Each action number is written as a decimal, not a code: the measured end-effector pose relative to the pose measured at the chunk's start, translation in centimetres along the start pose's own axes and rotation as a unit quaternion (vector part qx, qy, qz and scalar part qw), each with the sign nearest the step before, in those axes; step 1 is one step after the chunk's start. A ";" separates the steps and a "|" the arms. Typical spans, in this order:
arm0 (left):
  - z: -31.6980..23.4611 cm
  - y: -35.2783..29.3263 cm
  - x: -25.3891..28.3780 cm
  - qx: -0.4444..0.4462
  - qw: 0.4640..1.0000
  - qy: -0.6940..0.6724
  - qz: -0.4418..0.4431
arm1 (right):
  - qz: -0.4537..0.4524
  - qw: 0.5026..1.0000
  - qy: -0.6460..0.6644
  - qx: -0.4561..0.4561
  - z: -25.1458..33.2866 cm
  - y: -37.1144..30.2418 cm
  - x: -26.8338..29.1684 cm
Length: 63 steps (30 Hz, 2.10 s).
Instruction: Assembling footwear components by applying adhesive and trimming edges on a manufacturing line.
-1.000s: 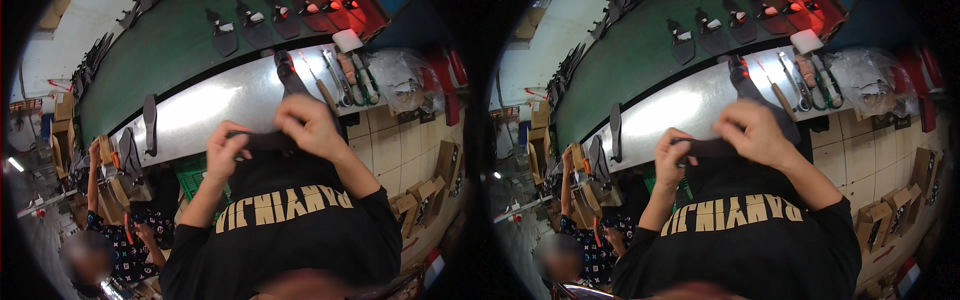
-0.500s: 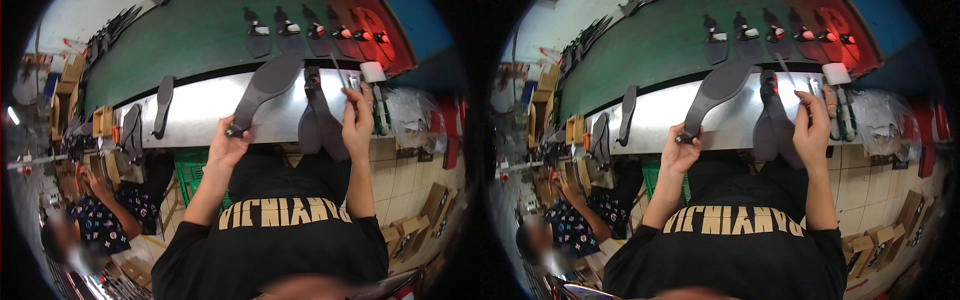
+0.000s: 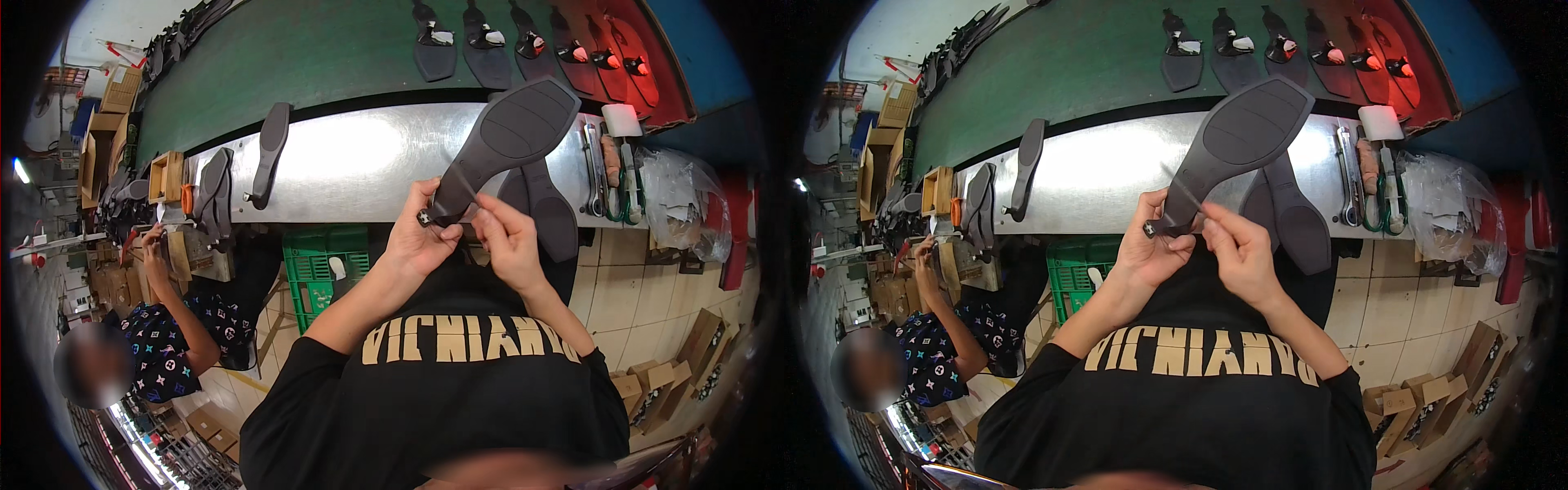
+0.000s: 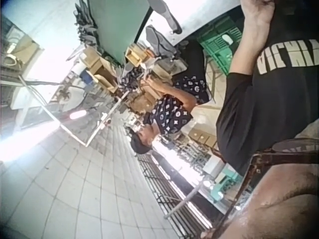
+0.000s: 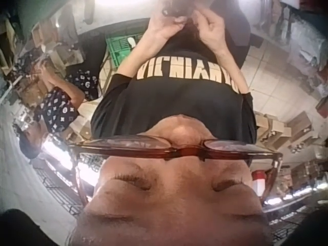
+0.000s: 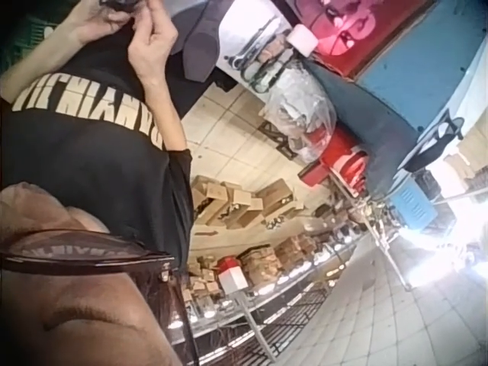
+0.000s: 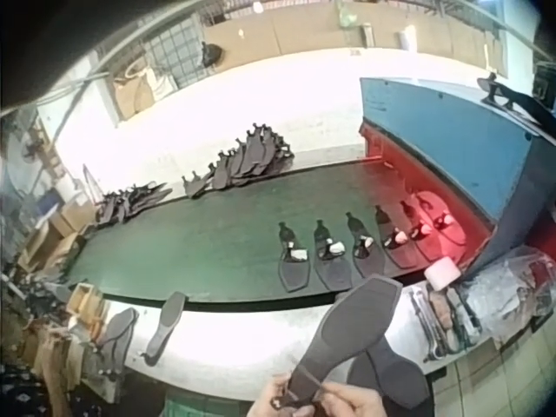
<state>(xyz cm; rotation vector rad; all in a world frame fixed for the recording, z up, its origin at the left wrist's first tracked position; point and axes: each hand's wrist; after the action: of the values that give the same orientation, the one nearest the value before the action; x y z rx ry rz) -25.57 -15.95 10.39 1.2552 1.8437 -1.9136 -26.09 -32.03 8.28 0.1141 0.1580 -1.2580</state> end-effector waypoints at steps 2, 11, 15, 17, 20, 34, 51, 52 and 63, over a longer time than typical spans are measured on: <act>-0.4 -0.2 -0.4 -0.041 0.998 0.036 -0.007 | 0.033 0.996 0.063 -0.062 1.2 0.4 0.6; -0.9 -0.1 -0.4 -0.436 0.830 0.348 0.024 | 0.105 0.944 0.191 -0.248 2.8 -0.4 -0.8; -1.3 0.0 0.5 -0.444 0.824 0.349 0.051 | 0.119 0.904 0.340 -0.232 2.7 0.6 0.7; -1.7 0.0 0.3 -0.429 0.839 0.331 0.053 | 0.116 0.965 0.149 -0.180 3.6 0.3 0.6; -1.8 -0.6 -0.1 -0.418 0.849 0.321 0.028 | 0.056 0.972 -0.207 0.093 2.8 -0.4 -0.6; -1.7 0.4 0.3 -0.068 0.989 0.022 0.128 | 0.011 0.925 -0.319 0.205 3.4 -0.3 -1.2; -10.0 -0.5 1.1 -0.207 0.977 -0.040 0.020 | -0.009 0.934 -0.318 0.166 4.0 0.4 -0.1; -12.6 -1.5 1.3 -0.253 0.965 -0.031 -0.059 | -0.050 0.933 -0.321 0.153 4.5 1.1 1.3; -31.5 -8.6 10.1 -0.370 0.280 0.687 -0.559 | -0.167 0.812 -0.546 0.118 1.9 3.8 13.5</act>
<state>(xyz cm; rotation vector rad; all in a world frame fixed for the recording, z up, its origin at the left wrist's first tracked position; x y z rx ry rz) -24.09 17.95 14.19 -0.4104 -1.6696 -0.6583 -18.28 -43.83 7.72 -0.4549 -1.0234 -1.5113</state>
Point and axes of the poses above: each hand's wrist, its own y-axis towards the middle knuckle, its own x-axis out of the back of the hand, z = x × y, and after that the axes turned 3 degrees about x, right-handed
